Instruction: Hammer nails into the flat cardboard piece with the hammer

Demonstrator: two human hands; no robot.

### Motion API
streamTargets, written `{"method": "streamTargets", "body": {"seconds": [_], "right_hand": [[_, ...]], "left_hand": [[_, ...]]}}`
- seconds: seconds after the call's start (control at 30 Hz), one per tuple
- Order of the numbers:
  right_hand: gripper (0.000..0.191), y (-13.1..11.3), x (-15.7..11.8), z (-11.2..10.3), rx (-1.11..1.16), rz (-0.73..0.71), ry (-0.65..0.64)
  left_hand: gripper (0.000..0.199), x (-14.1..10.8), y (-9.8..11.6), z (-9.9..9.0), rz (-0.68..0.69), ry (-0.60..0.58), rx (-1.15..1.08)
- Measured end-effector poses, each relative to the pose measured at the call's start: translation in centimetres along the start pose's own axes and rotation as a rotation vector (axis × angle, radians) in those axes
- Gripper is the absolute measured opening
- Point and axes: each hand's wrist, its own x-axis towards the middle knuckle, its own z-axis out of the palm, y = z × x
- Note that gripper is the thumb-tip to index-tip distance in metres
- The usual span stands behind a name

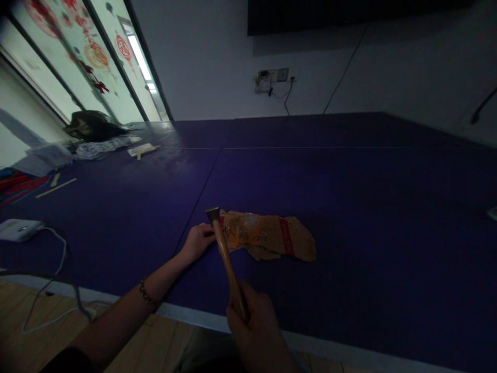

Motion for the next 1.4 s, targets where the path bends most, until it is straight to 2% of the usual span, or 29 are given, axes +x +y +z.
{"method": "streamTargets", "body": {"seconds": [0.13, 0.27, 0.37, 0.5, 0.63, 0.93, 1.17, 1.4], "right_hand": [[0.016, 0.9, -0.7, -1.8, 0.201, 0.057, 0.093], [0.023, 3.7, -0.6, -3.7, 0.396, 0.124, 0.188], [0.028, 6.2, -0.4, -5.4, 0.431, 0.135, 0.257], [0.033, 9.3, -0.2, -7.3, 0.443, 0.16, 0.315], [0.034, 11.3, -0.1, -7.8, 0.438, 0.168, 0.341], [0.029, 11.5, 0.3, -7.2, 0.491, 0.141, 0.27], [0.028, 11.3, 0.2, -7.2, 0.487, 0.139, 0.246], [0.028, 11.4, 0.3, -7.0, 0.476, 0.152, 0.278]], "left_hand": [[0.008, 0.1, 0.3, -0.1, 0.027, -0.016, 0.023], [0.016, 0.1, 0.5, -0.3, 0.029, -0.021, 0.105], [0.025, 0.1, 0.8, -0.3, 0.045, 0.001, 0.125], [0.047, 0.4, 1.3, 0.2, 0.051, 0.034, 0.082], [0.04, 1.0, 1.3, 1.1, -0.011, 0.03, 0.071], [0.012, 1.2, 0.3, 1.8, -0.028, 0.037, -0.06], [0.009, 1.2, 0.5, 2.2, -0.009, 0.054, -0.146], [0.009, 0.9, 1.4, 2.1, -0.083, 0.06, -0.012]]}}
